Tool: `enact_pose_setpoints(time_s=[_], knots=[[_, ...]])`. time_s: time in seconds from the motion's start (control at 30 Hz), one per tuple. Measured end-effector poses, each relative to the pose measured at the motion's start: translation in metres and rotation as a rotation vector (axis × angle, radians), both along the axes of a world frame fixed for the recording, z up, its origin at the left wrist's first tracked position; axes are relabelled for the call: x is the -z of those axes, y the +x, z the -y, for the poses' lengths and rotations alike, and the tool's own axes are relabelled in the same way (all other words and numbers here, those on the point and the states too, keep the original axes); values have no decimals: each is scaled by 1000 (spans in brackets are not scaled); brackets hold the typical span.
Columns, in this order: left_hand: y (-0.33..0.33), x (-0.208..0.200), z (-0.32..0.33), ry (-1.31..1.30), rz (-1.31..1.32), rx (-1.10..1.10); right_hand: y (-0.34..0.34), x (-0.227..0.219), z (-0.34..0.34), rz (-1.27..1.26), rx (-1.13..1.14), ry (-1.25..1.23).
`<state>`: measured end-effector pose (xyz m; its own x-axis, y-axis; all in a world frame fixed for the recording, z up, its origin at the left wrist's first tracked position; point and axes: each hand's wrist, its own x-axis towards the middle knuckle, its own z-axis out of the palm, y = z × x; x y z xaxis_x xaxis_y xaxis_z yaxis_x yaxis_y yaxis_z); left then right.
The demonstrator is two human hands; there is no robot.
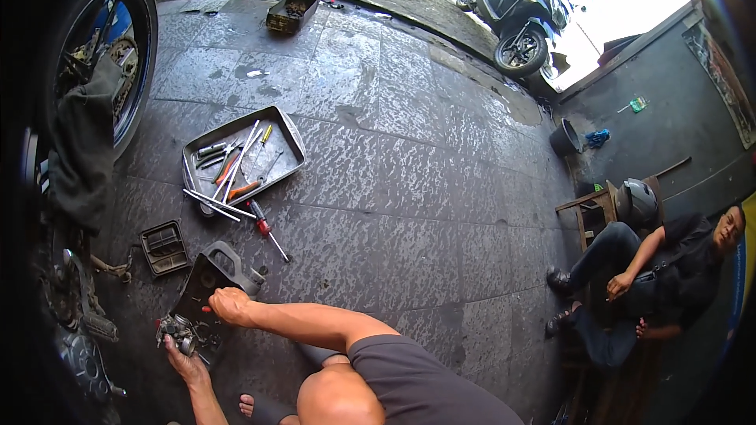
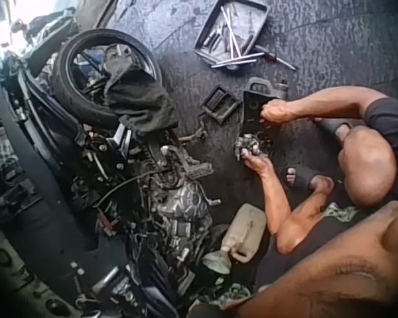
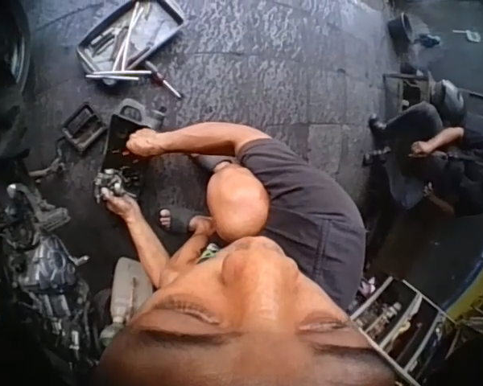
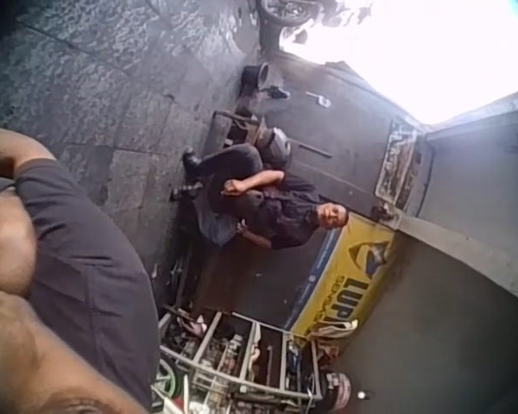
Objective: Cleaning and assembling a motorcycle carburetor with fuel and tools.
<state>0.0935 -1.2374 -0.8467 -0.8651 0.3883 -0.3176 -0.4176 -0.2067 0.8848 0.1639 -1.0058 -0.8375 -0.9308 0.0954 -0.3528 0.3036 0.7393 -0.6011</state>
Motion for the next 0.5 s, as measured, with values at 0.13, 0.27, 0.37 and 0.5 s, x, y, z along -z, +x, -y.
enact_pose_setpoints(time_s=[0.13,0.27,0.37,0.5], knots=[[0,4,-7,-87,-3,-115,0,-35,6,-410,181,-301],[-1,4,-9,-11,15,-69,2,-68,7,-690,-21,-685],[-1,3,-8,-47,35,-31,4,-76,9,-533,74,-452],[1,7,-8,-42,-13,-85,1,-64,8,-642,-49,-576]])
